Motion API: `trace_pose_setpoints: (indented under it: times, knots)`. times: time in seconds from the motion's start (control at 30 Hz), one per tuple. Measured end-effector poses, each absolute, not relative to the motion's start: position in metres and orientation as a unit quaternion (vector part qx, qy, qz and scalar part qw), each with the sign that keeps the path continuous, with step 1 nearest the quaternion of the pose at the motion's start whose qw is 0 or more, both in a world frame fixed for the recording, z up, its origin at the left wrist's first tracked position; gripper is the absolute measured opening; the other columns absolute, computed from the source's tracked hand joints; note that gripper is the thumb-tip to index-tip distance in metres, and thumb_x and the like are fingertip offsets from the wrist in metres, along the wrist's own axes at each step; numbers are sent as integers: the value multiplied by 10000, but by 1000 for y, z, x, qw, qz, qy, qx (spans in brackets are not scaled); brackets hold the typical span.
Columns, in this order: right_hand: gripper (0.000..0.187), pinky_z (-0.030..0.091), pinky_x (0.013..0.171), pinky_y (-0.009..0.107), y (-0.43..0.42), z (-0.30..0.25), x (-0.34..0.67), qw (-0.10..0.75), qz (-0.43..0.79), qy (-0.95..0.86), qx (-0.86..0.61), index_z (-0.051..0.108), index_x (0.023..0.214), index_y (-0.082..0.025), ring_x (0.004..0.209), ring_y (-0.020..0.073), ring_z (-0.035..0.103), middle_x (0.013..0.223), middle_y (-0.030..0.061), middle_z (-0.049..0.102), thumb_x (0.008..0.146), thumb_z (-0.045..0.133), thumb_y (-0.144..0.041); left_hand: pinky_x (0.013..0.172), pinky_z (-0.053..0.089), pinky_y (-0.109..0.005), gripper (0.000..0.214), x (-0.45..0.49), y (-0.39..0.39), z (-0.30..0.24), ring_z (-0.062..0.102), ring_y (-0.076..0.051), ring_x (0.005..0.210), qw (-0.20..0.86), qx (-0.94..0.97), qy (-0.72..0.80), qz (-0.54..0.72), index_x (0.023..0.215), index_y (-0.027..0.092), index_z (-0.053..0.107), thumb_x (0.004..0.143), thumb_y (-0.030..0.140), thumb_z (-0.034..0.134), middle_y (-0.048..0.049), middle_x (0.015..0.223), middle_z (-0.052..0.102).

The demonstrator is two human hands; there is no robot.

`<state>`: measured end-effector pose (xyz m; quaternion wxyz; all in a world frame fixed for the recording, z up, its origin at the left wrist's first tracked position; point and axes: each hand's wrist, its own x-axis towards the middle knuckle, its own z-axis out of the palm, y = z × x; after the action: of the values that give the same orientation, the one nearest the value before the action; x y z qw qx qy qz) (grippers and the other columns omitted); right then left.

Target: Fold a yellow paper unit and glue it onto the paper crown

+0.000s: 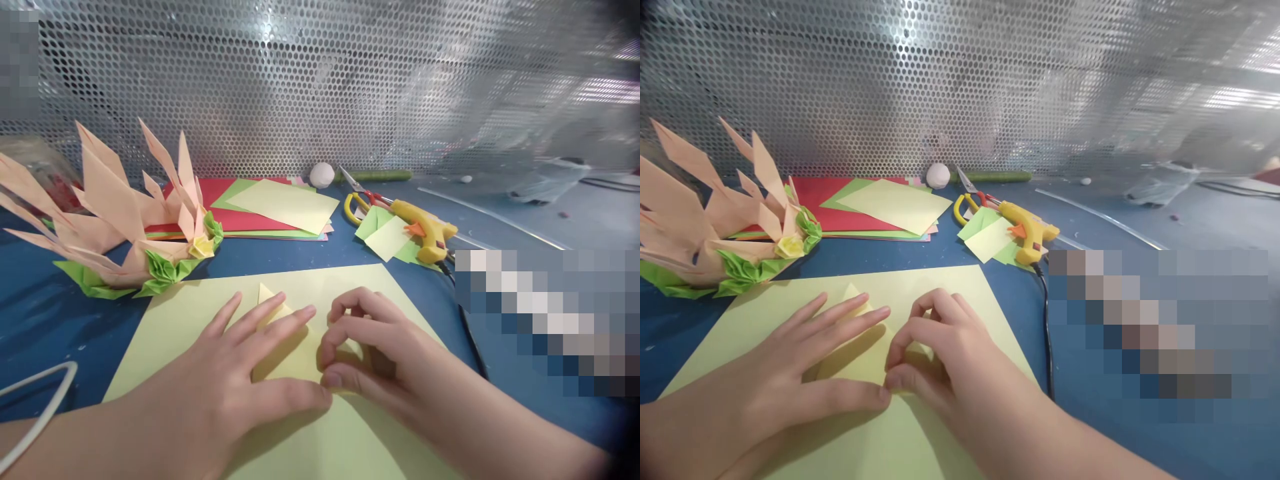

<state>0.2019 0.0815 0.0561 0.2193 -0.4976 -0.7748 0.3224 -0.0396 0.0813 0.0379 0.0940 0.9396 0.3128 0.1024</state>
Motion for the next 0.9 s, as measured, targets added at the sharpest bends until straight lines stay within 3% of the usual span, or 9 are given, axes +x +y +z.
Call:
trace_pose_setpoints:
  times: [0.2, 0.27, 0.33, 0.4, 0.53, 0.6, 0.77, 0.9]
  knots:
    - [117, 520, 773, 284, 88, 61, 215, 176, 384, -770, -478, 717, 846, -286, 888, 164, 605, 1084, 19, 512, 879, 684, -179, 1174, 33, -654, 587, -48, 91, 36, 309, -300, 1470, 147, 962, 210, 98, 1457, 417, 385, 889, 367, 526, -6, 1613, 335]
    - [130, 521, 834, 308, 90, 65, 219, 158, 384, -775, -476, 727, 854, -299, 906, 165, 619, 1111, 16, 518, 871, 690, -175, 1178, -3, -638, 627, -49, 92, 36, 304, -319, 1468, 157, 960, 214, 88, 1442, 413, 402, 847, 521, 566, -14, 1613, 326]
    - [147, 505, 915, 355, 91, 69, 222, 140, 366, -790, -472, 749, 860, -330, 997, 199, 620, 1134, 18, 540, 851, 708, -190, 1184, -14, -621, 649, -48, 91, 37, 311, -319, 1465, 157, 958, 222, 92, 1428, 413, 414, 819, 573, 575, -14, 1608, 334]
    - [190, 502, 944, 380, 91, 71, 226, 125, 353, -797, -474, 769, 864, -353, 1076, 232, 614, 1164, 23, 566, 825, 711, -176, 1188, 10, -616, 659, -46, 91, 39, 328, -314, 1458, 153, 958, 220, 101, 1428, 410, 405, 809, 543, 587, -21, 1600, 354]
    - [318, 566, 779, 321, 91, 71, 234, 142, 378, -776, -485, 771, 884, -374, 1044, 234, 666, 1218, 9, 579, 810, 609, -111, 1165, 123, -664, 674, -43, 91, 44, 385, -343, 1429, 153, 960, 219, 84, 1412, 399, 416, 777, 454, 635, -46, 1579, 402]
    - [353, 562, 785, 319, 93, 72, 239, 145, 391, -773, -479, 759, 932, -402, 1023, 219, 676, 1262, -11, 567, 825, 579, -117, 1161, 143, -671, 647, -41, 92, 46, 398, -339, 1422, 149, 960, 226, 76, 1395, 407, 435, 779, 354, 622, -31, 1569, 418]
    - [262, 562, 775, 299, 97, 81, 241, 98, 457, -749, -469, 672, 1145, -400, 1044, 212, 644, 1326, -8, 546, 903, 615, -318, 1193, 150, -590, 676, -41, 91, 47, 421, -288, 1417, 132, 957, 243, 92, 1345, 417, 479, 727, 157, 565, 25, 1544, 454]
    - [321, 508, 958, 357, 92, 79, 228, 135, 426, -736, -508, 633, 1157, -345, 1117, 230, 585, 1260, 5, 550, 843, 693, -371, 1183, 226, -551, 599, -41, 92, 49, 459, -299, 1392, 126, 963, 215, 99, 1351, 380, 478, 776, 266, 607, 5, 1531, 481]
